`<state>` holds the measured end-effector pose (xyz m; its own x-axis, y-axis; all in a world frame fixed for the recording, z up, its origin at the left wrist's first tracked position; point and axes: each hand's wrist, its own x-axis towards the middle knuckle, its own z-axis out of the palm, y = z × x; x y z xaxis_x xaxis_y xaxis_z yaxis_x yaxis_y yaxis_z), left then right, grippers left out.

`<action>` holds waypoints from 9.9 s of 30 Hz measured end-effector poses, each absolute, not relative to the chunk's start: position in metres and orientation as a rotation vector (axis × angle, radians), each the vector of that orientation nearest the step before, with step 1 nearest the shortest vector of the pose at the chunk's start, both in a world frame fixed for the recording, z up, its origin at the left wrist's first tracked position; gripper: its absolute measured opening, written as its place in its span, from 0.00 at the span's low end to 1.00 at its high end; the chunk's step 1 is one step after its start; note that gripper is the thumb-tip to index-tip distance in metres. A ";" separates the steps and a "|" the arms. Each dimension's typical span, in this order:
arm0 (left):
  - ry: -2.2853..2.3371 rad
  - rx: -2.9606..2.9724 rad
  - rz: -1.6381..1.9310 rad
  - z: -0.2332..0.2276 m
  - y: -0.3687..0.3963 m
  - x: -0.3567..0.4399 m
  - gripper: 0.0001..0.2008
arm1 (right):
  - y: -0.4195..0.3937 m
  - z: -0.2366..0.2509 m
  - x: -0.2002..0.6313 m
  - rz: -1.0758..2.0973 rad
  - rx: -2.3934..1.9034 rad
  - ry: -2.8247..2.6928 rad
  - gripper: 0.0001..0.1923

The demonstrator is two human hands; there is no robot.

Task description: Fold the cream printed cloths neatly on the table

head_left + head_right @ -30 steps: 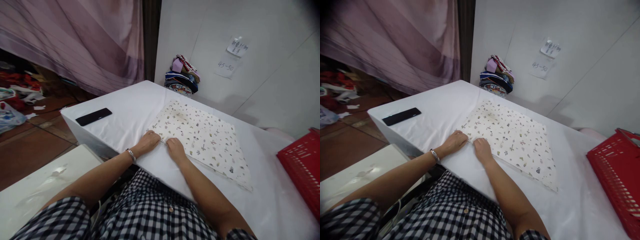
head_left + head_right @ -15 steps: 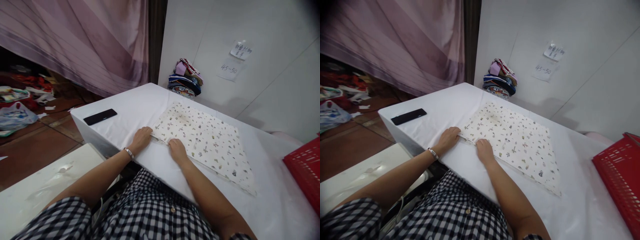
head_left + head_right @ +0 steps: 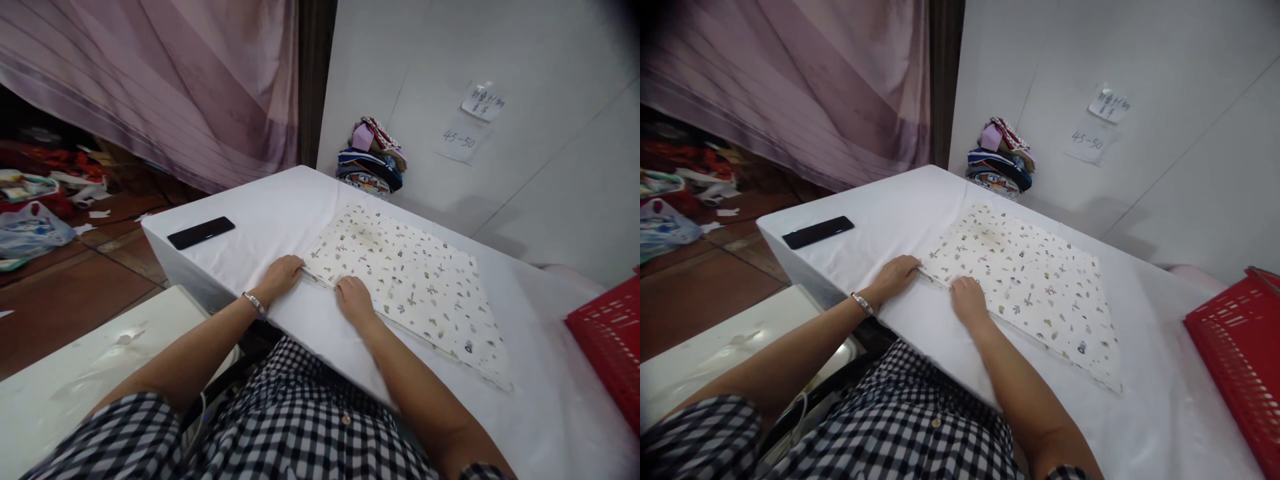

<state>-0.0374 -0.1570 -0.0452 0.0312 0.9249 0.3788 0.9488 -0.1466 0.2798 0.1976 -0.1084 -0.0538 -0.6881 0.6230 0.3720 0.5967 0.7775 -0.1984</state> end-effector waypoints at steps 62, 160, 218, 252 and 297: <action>-1.897 -2.332 -0.393 -0.038 -0.159 -0.016 0.20 | -0.118 -0.052 0.316 -0.005 -1.134 -2.627 0.14; -1.357 -2.757 -0.711 -0.058 -0.121 0.100 0.12 | -0.124 -0.051 0.313 -0.100 -0.980 -2.522 0.10; -1.644 -2.530 -0.665 -0.040 -0.152 -0.016 0.17 | -0.115 -0.057 0.291 0.070 -0.915 -2.535 0.12; -1.466 -2.672 -0.677 -0.041 -0.141 0.033 0.11 | -0.115 -0.058 0.290 0.080 -0.919 -2.490 0.11; -1.323 -2.542 -0.451 -0.042 -0.138 0.041 0.09 | -0.118 -0.048 0.275 -0.081 -1.056 -2.671 0.12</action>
<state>0.0412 -0.1378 -0.0420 0.5424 0.7505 0.3776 0.8247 -0.5613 -0.0693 0.2746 -0.1183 -0.0483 -0.6990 0.6637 0.2664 0.6787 0.7330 -0.0456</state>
